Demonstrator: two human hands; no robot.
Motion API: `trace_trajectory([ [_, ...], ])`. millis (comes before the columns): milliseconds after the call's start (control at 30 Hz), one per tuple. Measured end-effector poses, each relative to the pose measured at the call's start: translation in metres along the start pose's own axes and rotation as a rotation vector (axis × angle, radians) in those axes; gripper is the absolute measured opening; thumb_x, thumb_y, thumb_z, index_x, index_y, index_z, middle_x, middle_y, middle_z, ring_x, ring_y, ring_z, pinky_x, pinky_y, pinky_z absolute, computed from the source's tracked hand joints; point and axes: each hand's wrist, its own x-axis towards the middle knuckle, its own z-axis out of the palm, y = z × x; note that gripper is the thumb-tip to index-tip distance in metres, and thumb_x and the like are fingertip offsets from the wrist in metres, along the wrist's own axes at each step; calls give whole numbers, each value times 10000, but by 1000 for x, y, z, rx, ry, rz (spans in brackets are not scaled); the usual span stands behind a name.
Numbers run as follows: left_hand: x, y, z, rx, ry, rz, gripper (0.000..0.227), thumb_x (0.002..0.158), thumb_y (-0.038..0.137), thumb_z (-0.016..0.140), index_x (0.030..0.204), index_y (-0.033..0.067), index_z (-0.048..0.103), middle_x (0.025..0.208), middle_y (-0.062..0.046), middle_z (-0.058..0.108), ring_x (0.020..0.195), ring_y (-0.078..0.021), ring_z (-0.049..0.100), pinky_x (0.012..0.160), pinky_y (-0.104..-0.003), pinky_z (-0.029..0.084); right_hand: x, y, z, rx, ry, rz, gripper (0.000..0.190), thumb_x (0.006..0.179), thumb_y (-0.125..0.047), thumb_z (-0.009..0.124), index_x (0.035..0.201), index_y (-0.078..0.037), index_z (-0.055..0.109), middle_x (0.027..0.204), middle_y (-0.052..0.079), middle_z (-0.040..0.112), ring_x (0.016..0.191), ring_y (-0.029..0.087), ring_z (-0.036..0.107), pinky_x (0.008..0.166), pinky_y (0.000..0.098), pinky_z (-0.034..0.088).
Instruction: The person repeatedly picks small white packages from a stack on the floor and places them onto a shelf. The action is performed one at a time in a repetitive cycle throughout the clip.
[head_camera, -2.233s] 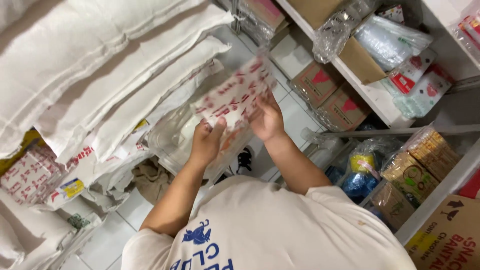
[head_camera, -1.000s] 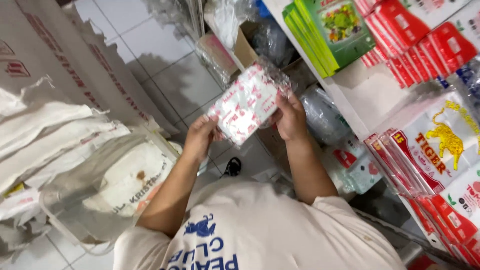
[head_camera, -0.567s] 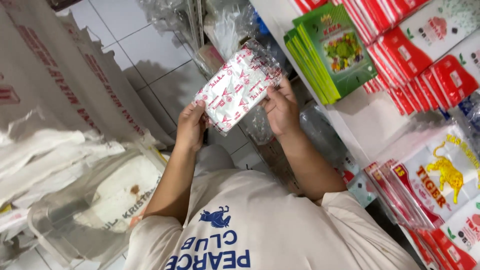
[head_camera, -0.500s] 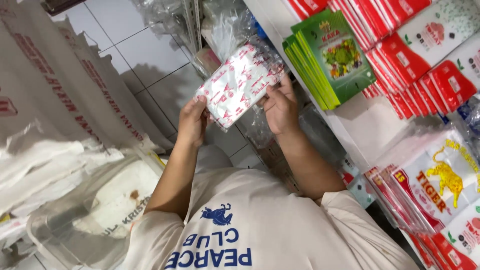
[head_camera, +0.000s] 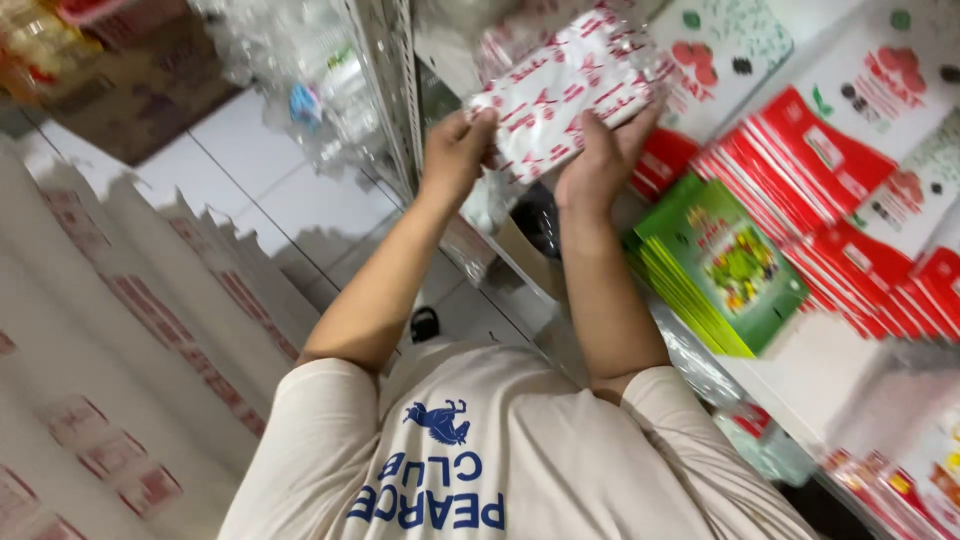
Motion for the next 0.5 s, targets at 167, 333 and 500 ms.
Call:
trace_trajectory([
  [167,67,14,3,187,-61,46,455,973,412,691,740,22,665,581,-32,647,481,-110,607,465,-292,477,85,50,-9,-501,211,-71,1064,866,68,628,1650,-132,-63,1728,188,-75,1608,356,39,1308,490,100],
  [333,86,12,-4,402,-49,24,465,960,415,747,754,8,659,588,-41,624,503,-120,586,505,-296,471,108,71,-24,-673,189,-38,1003,858,30,675,1659,-74,81,1728,252,102,1599,409,176,1323,501,139],
  [500,88,-1,-12,268,64,402,437,933,279,819,1165,-14,593,885,-59,645,728,-126,635,631,-288,548,119,73,-28,-393,287,84,1016,792,-29,682,1637,-61,117,1653,289,301,1518,416,352,1282,485,233],
])
